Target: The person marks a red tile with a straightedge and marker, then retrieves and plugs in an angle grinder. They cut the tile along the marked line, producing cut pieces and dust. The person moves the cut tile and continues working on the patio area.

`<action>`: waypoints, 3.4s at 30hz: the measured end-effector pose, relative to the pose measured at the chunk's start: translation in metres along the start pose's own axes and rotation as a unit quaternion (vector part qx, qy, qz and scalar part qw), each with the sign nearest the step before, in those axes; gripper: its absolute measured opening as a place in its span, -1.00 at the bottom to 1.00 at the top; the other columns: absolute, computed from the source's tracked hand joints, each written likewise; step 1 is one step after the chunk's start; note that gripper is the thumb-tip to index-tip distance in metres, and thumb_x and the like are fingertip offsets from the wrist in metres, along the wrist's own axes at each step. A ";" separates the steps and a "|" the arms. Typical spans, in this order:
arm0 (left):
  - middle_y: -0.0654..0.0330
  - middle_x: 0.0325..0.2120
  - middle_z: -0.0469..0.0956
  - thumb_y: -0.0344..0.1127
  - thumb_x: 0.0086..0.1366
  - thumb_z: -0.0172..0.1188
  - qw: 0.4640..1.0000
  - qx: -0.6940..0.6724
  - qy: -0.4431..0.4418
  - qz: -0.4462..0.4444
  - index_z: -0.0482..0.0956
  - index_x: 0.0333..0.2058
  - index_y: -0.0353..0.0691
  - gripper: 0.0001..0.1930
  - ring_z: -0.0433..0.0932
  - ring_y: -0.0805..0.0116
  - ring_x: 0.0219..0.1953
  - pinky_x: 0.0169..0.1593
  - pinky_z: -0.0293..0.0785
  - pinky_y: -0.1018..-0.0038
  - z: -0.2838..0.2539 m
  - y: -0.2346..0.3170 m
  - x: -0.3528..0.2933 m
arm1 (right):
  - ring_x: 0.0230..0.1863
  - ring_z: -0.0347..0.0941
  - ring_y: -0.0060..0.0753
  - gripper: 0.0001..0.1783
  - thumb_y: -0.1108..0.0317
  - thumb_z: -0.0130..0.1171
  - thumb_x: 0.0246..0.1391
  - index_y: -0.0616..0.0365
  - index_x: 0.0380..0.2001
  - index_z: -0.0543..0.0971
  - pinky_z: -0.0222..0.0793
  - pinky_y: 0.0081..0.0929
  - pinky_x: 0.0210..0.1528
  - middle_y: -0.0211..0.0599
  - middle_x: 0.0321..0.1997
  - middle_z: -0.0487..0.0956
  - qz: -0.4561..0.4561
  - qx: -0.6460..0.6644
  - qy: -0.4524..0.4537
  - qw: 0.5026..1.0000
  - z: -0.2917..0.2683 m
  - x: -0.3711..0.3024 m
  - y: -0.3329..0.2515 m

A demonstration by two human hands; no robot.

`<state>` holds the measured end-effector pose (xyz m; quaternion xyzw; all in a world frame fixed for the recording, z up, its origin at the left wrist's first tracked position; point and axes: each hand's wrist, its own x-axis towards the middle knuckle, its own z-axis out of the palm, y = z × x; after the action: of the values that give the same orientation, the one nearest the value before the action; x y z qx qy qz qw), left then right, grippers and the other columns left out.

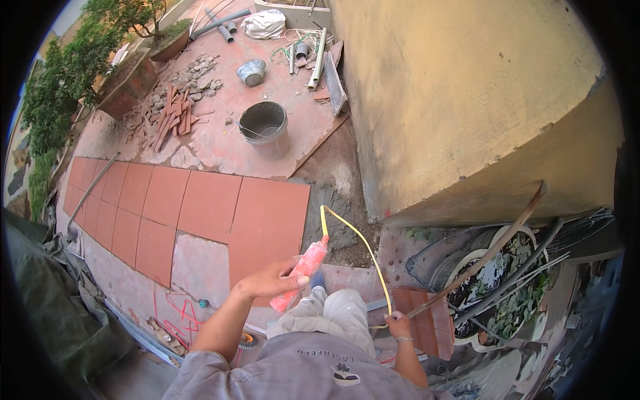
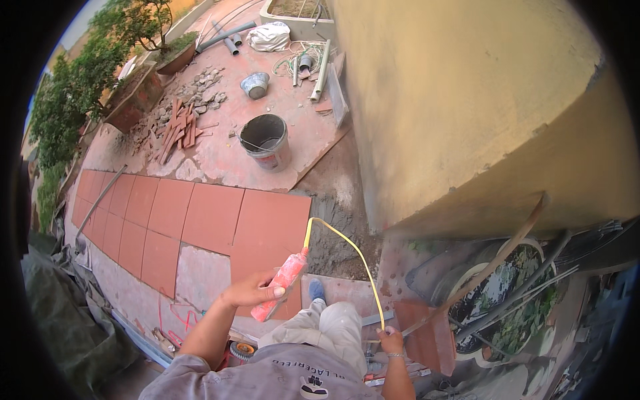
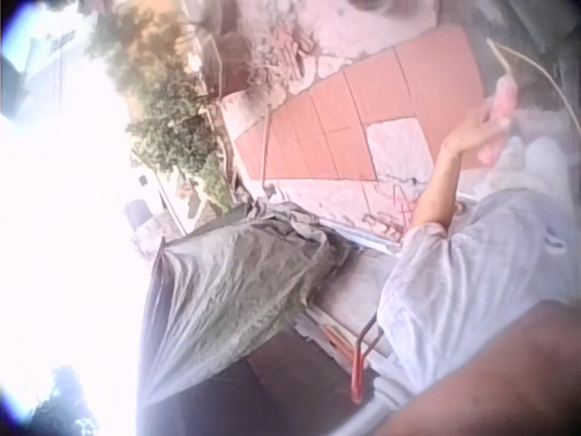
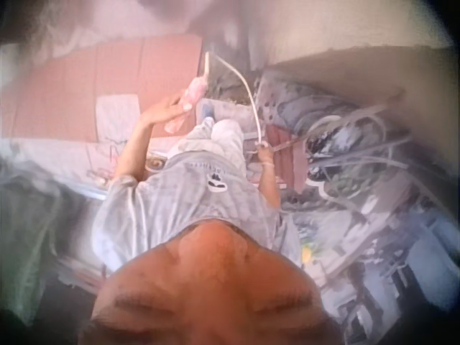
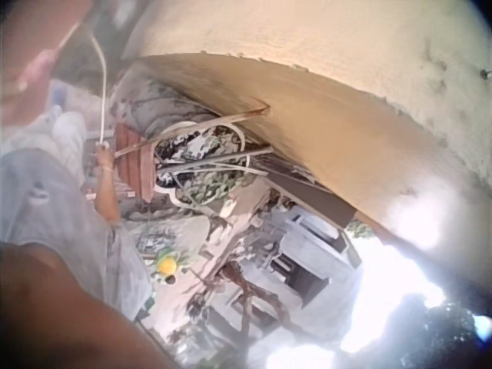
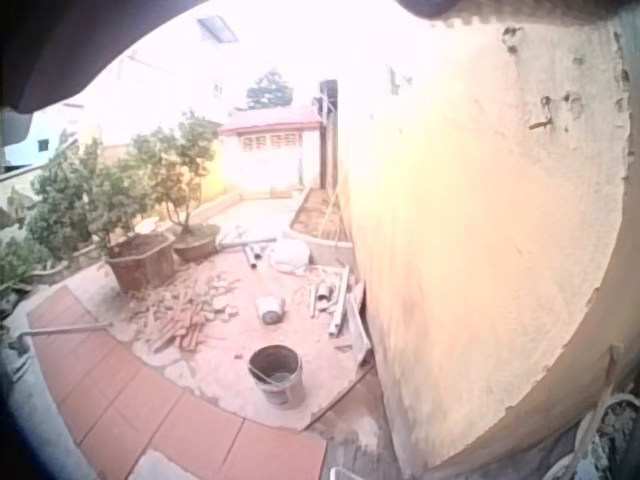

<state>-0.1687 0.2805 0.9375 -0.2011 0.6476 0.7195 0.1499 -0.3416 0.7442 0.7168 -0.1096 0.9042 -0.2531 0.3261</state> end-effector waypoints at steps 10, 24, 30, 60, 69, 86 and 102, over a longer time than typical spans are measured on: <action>-0.02 0.11 0.53 0.19 0.28 0.32 0.997 0.015 0.074 -0.026 0.28 0.38 -0.24 -0.13 0.48 0.21 0.16 0.25 0.37 0.28 -0.029 0.066 0.069 | -0.46 0.57 -0.06 -0.66 0.13 0.36 0.06 0.24 -0.48 0.63 0.43 -0.19 -0.31 -0.06 -0.51 0.63 -0.065 -0.040 0.011 0.997 -0.055 0.114 -0.053; 0.08 0.14 0.53 0.09 0.28 0.37 0.980 -0.003 0.198 -0.016 0.29 0.40 -0.15 -0.17 0.46 0.24 0.18 0.28 0.33 0.28 -0.106 0.094 0.152 | -0.53 0.54 -0.47 -0.75 0.23 0.27 0.17 0.22 -0.45 0.63 0.42 -0.39 -0.41 -0.34 -0.59 0.63 -0.049 0.086 -0.034 0.994 -0.087 0.226 -0.171; 0.16 0.08 0.53 0.05 0.29 0.36 0.981 -0.051 0.186 0.027 0.30 0.40 -0.15 -0.19 0.44 0.34 0.13 0.22 0.34 0.35 -0.210 0.102 0.238 | -0.53 0.56 -0.31 -0.78 0.26 0.30 0.14 0.23 -0.39 0.64 0.42 -0.27 -0.40 -0.22 -0.60 0.59 -0.095 0.008 0.000 0.995 -0.059 0.307 -0.242; -0.29 0.26 0.36 -0.12 0.21 0.33 0.798 0.262 0.459 -0.291 0.59 0.18 -0.12 -0.44 0.30 -0.18 0.35 0.36 0.31 0.12 -1.064 -0.165 0.906 | -0.49 0.60 -0.01 -0.79 0.30 0.37 -0.05 0.27 -0.50 0.67 0.47 -0.17 -0.32 0.03 -0.59 0.61 0.301 -0.191 -0.083 0.930 0.066 0.724 -0.499; -0.30 0.23 0.39 -0.19 0.26 0.31 0.872 0.316 0.312 -0.204 0.62 0.10 -0.22 -0.55 0.34 -0.15 0.32 0.36 0.29 0.12 -0.957 -0.129 0.811 | -0.26 0.62 0.21 -0.69 0.14 0.41 0.00 0.16 -0.34 0.69 0.50 0.04 -0.18 0.12 -0.35 0.66 0.251 -0.256 -0.058 0.932 0.123 0.782 -0.528; -0.09 0.04 0.62 -0.29 0.42 0.16 0.957 0.258 0.124 0.039 0.53 0.13 -0.51 -0.57 0.58 0.16 0.08 0.21 0.44 0.31 -0.728 0.071 0.856 | 0.02 0.57 0.18 -0.54 0.06 0.19 0.10 0.22 -0.11 0.64 0.47 -0.04 0.11 0.12 -0.08 0.66 0.388 0.012 0.001 0.922 0.108 0.458 -0.503; -0.13 0.39 0.25 -0.25 0.42 0.20 0.916 0.209 -0.342 -0.016 -0.04 0.45 -0.43 -0.20 0.54 0.06 0.17 0.08 0.54 0.30 0.047 0.166 0.363 | 0.01 0.56 0.22 -0.58 0.08 0.21 0.13 0.25 -0.17 0.64 0.47 -0.04 0.10 0.16 -0.09 0.65 0.452 0.312 0.508 0.664 0.135 -0.011 -0.029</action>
<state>-0.5694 0.2914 0.9100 0.0825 0.6892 0.5904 0.4119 -0.2451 0.6720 0.6493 0.5664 0.7362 -0.3582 -0.0943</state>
